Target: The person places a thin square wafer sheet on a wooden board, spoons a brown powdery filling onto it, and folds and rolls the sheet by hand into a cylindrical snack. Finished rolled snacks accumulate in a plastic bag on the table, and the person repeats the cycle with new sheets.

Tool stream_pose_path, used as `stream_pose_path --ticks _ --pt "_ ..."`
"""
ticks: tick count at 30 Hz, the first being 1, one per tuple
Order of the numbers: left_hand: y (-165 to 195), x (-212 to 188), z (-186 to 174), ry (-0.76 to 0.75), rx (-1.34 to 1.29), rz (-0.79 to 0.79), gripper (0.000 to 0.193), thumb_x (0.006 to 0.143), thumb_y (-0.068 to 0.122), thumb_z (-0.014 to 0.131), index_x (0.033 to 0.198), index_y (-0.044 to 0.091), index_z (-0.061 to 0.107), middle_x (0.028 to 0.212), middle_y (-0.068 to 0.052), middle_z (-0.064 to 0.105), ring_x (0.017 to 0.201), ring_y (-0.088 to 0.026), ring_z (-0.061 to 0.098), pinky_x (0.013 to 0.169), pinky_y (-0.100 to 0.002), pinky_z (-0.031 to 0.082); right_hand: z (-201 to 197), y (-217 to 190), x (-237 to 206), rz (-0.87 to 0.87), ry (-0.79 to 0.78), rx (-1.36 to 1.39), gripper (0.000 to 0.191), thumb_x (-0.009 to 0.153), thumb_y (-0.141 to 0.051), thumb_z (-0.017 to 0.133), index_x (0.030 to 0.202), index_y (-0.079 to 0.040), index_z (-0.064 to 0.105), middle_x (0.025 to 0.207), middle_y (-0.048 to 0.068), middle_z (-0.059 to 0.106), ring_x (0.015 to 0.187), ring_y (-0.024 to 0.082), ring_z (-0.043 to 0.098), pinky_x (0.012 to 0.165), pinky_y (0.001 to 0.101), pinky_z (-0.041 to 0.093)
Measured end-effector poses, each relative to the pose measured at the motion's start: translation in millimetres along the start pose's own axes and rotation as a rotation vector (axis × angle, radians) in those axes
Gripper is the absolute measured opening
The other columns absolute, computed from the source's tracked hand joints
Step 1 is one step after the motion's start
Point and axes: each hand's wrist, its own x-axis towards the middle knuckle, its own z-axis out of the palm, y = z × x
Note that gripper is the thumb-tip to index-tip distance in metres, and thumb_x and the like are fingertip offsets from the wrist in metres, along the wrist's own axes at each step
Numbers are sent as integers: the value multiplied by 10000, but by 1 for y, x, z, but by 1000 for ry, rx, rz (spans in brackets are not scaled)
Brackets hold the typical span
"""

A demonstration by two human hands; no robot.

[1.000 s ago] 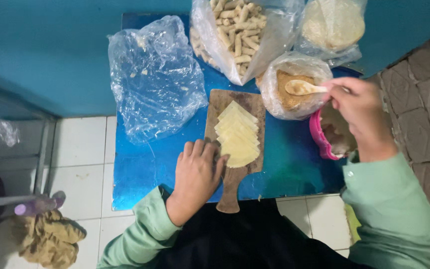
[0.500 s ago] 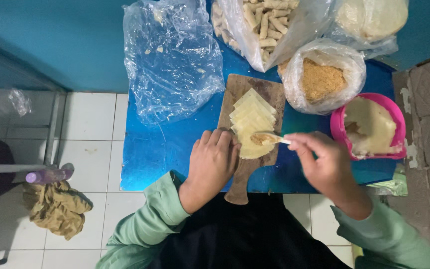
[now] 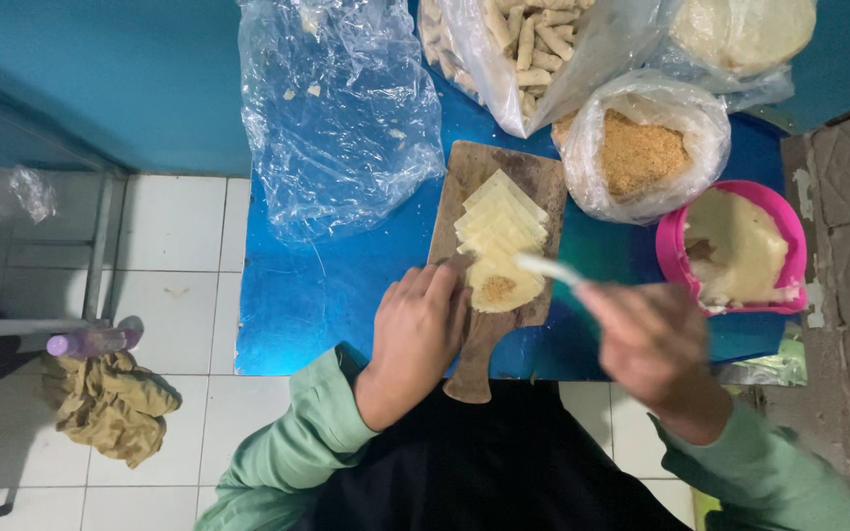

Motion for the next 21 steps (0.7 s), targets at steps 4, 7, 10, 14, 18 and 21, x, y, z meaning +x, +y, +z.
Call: stream_pose_path --ticks 4,7,10,14,18,21 --pt "2 -1 -2 -9 -57 107 309 943 91 664 1249 68 631 895 -97 626 843 -296 628 719 -422 470 -16 29 2 421 53 -404 186 1037 -40 735 1220 -69 748 941 155 679 860 317 624 777 424 483" --pt "9 0 3 -5 -82 110 292 956 92 662 1246 82 626 902 -98 631 820 -303 646 710 -425 490 -17 50 24 416 37 -401 211 1027 -78 670 1236 -107 677 1164 113 672 1015 298 607 940 386 447" --pt "13 1 6 15 -133 57 274 979 97 649 1250 79 613 935 -122 641 817 -334 664 699 -432 524 -14 43 43 358 -61 -575 378 843 -178 811 1209 -104 759 1295 284 651 1045 433 581 904 480 395" --pt "15 6 14 28 -236 -36 261 1007 110 642 1260 65 600 955 -142 674 824 -358 680 690 -434 551 5 5 45 352 -119 -60 240 882 -135 799 1106 -158 718 1142 55 662 1091 287 602 998 464 391" --pt "17 10 19 -30 -336 -66 321 1001 102 630 1314 58 580 954 -141 705 851 -352 695 708 -439 554 32 -12 41 335 -175 138 182 829 -145 815 948 -94 687 957 50 650 920 313 578 849 430 420" --pt "18 9 17 -19 -276 -4 348 997 69 619 1344 79 598 965 -135 703 908 -346 686 788 -447 551 40 -12 36 371 -163 189 168 823 -125 807 906 -77 670 905 49 660 880 304 591 817 417 437"
